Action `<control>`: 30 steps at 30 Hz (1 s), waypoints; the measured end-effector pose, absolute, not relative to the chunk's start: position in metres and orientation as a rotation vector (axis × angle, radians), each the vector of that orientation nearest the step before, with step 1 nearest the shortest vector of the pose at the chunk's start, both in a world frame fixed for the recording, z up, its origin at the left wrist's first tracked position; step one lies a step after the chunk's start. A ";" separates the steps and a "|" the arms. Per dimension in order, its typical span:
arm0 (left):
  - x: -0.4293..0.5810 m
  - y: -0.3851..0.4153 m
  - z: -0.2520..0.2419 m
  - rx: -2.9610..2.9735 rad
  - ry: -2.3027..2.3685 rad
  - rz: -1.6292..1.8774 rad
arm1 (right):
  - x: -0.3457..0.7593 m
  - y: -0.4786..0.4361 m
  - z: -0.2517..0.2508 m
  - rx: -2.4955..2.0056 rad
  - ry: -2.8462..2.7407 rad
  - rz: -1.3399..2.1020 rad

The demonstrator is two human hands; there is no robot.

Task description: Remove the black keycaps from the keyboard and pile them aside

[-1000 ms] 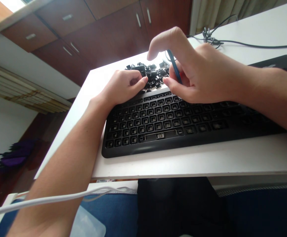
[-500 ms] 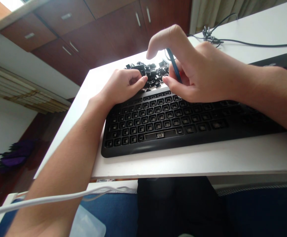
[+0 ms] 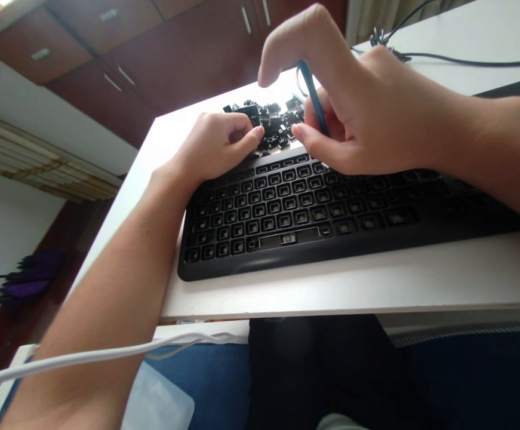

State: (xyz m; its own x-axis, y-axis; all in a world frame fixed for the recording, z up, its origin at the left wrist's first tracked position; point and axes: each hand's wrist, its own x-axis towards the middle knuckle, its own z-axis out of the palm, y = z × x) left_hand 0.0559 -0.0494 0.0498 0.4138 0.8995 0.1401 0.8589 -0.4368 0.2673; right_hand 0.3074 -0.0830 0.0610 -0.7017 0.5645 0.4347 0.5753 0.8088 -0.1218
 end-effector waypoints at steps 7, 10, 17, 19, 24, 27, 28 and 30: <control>0.053 -0.050 0.048 2.544 1.585 0.377 | 0.308 -0.085 0.066 -0.982 -2.578 -0.008; 0.052 -0.049 0.047 2.551 1.562 0.376 | 0.308 -0.085 0.066 -0.978 -2.588 0.001; 0.056 -0.049 0.048 2.519 1.576 0.444 | 0.307 -0.082 0.060 -0.867 -2.541 -0.082; 0.056 -0.048 0.047 2.552 1.536 0.471 | 0.307 -0.081 0.059 -0.829 -2.522 -0.067; 0.054 -0.046 0.046 2.547 1.442 0.567 | 0.308 -0.081 0.059 -0.793 -2.498 0.053; 0.052 -0.044 0.044 2.549 1.426 0.570 | 0.308 -0.082 0.060 -0.809 -2.497 0.106; 0.051 -0.043 0.043 2.560 1.424 0.562 | 0.308 -0.082 0.060 -0.812 -2.497 0.111; 0.049 -0.042 0.042 2.579 1.411 0.552 | 0.308 -0.082 0.060 -0.813 -2.496 0.100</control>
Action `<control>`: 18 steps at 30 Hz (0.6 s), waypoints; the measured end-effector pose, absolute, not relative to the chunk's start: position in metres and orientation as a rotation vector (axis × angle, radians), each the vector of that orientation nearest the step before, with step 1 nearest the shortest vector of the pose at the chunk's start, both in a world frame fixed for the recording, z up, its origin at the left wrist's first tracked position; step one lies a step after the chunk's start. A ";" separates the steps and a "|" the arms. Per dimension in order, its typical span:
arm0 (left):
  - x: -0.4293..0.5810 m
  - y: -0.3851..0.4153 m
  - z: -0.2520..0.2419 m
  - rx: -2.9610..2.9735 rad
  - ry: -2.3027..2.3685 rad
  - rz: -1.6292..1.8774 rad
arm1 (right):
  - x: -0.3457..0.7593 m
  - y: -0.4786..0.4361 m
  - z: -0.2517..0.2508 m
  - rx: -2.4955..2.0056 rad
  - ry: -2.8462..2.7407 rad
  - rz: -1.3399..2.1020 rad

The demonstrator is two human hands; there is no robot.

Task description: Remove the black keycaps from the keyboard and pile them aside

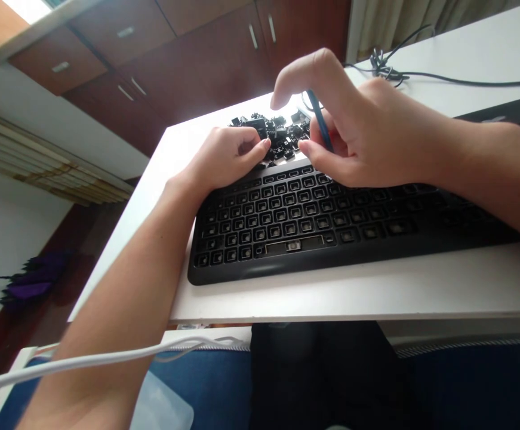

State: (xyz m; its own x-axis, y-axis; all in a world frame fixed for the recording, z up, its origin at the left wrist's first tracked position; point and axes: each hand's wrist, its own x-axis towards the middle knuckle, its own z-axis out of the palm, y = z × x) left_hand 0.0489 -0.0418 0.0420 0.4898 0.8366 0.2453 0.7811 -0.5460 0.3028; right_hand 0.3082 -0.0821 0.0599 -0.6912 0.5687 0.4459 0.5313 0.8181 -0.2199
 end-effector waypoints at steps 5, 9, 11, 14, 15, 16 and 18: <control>0.048 -0.041 0.042 2.607 1.415 0.532 | 0.309 -0.082 0.059 -0.801 -2.503 0.067; 0.049 -0.041 0.042 2.623 1.435 0.531 | 0.309 -0.079 0.056 -0.710 -2.465 0.016; 0.049 -0.041 0.041 2.630 1.437 0.526 | 0.308 -0.078 0.054 -0.668 -2.447 0.010; 0.048 -0.040 0.039 2.642 1.436 0.521 | 0.308 -0.076 0.053 -0.616 -2.429 0.024; 0.048 -0.040 0.039 2.644 1.431 0.522 | 0.308 -0.076 0.053 -0.605 -2.425 0.029; 0.047 -0.040 0.039 2.642 1.426 0.526 | 0.308 -0.076 0.053 -0.593 -2.418 0.031; 0.047 -0.040 0.039 2.632 1.422 0.539 | 0.308 -0.076 0.053 -0.579 -2.419 0.033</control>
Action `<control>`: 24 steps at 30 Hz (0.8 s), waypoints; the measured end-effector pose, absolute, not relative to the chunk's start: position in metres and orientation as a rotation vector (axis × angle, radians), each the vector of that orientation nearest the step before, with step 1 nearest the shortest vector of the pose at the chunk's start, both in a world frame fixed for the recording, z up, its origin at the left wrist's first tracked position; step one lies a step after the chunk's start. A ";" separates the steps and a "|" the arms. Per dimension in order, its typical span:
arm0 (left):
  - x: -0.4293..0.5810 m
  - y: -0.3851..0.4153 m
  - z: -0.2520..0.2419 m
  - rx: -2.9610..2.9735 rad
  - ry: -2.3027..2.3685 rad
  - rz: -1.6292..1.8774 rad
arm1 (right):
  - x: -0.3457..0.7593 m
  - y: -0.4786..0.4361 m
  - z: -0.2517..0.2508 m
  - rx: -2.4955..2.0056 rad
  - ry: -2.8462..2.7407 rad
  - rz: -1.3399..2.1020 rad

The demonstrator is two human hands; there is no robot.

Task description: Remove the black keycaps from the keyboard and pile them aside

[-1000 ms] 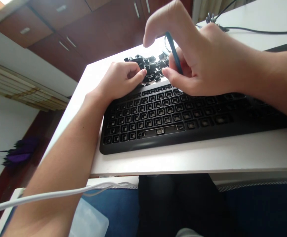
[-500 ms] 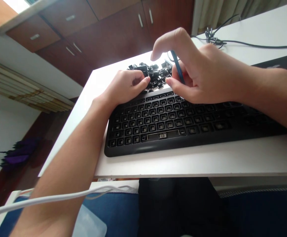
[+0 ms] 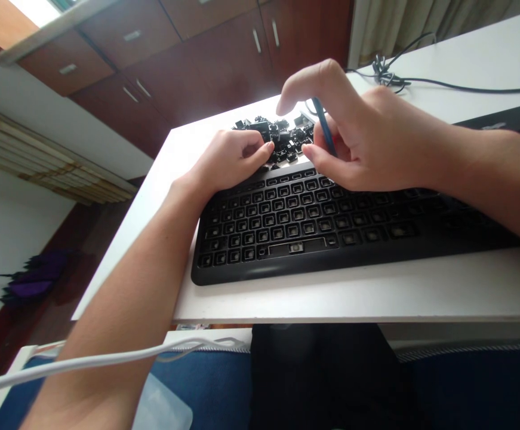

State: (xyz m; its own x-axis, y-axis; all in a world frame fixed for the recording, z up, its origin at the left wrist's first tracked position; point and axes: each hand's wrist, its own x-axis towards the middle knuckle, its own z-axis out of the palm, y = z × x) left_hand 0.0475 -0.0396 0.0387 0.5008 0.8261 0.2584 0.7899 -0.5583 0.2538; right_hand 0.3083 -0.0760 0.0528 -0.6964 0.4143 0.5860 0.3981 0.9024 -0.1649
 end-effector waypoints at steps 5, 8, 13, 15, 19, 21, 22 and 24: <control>0.048 -0.040 0.039 2.629 1.441 0.536 | 0.308 -0.071 0.049 -0.566 -2.412 0.006; 0.048 -0.040 0.039 2.636 1.449 0.515 | 0.308 -0.069 0.048 -0.578 -2.406 0.002; 0.048 -0.040 0.039 2.638 1.438 0.522 | 0.308 -0.074 0.053 -0.615 -2.435 0.031; 0.048 -0.040 0.040 2.642 1.436 0.521 | 0.309 -0.077 0.054 -0.629 -2.443 0.049; 0.048 -0.041 0.041 2.638 1.442 0.511 | 0.311 -0.077 0.053 -0.611 -2.430 0.063; 0.049 -0.041 0.041 2.632 1.444 0.504 | 0.311 -0.075 0.051 -0.610 -2.422 0.059; 0.049 -0.041 0.041 2.630 1.447 0.501 | 0.311 -0.075 0.051 -0.614 -2.419 0.056; 0.049 -0.041 0.041 2.631 1.449 0.493 | 0.311 -0.074 0.050 -0.627 -2.417 0.054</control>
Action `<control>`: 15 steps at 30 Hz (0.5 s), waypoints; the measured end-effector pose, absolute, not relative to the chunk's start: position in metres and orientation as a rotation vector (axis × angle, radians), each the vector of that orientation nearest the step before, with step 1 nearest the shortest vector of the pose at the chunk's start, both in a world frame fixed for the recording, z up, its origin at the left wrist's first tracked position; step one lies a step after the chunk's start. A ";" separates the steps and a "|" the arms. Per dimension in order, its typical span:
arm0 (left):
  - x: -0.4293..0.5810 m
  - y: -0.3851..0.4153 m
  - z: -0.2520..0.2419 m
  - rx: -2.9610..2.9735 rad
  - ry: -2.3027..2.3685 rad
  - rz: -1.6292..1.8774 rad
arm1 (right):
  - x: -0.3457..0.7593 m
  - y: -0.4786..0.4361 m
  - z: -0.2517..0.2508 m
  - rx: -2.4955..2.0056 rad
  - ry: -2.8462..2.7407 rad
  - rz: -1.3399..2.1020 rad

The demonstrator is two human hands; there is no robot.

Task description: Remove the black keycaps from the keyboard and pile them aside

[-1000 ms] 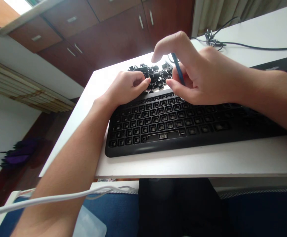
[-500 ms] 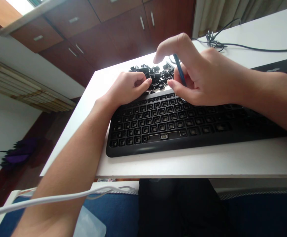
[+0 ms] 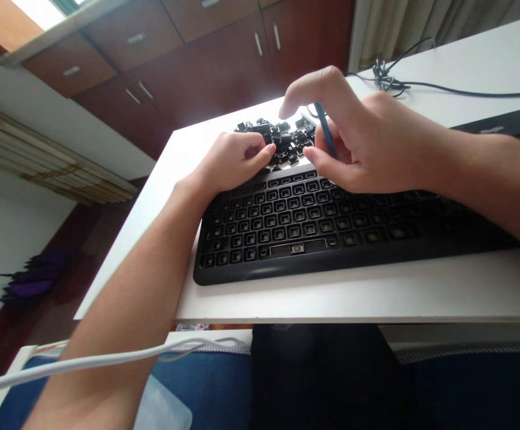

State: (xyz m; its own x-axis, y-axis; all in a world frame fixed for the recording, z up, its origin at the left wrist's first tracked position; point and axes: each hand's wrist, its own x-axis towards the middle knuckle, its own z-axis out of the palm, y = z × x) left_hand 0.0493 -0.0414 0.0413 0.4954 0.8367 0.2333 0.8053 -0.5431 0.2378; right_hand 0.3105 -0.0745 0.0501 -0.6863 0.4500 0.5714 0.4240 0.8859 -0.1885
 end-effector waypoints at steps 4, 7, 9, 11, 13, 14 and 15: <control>0.050 -0.042 0.042 2.635 1.455 0.480 | 0.309 -0.076 0.050 -0.636 -2.419 0.069; 0.050 -0.042 0.043 2.627 1.473 0.469 | 0.308 -0.078 0.051 -0.647 -2.415 0.049; 0.051 -0.043 0.043 2.614 1.479 0.468 | 0.308 -0.080 0.051 -0.645 -2.406 0.023; 0.051 -0.044 0.044 2.598 1.478 0.471 | 0.308 -0.082 0.052 -0.629 -2.388 0.000; 0.051 -0.044 0.044 2.587 1.473 0.479 | 0.308 -0.083 0.052 -0.612 -2.368 -0.014; 0.051 -0.044 0.044 2.582 1.471 0.481 | 0.308 -0.083 0.052 -0.610 -2.363 -0.013; 0.051 -0.044 0.044 2.578 1.468 0.484 | 0.308 -0.083 0.052 -0.611 -2.359 -0.007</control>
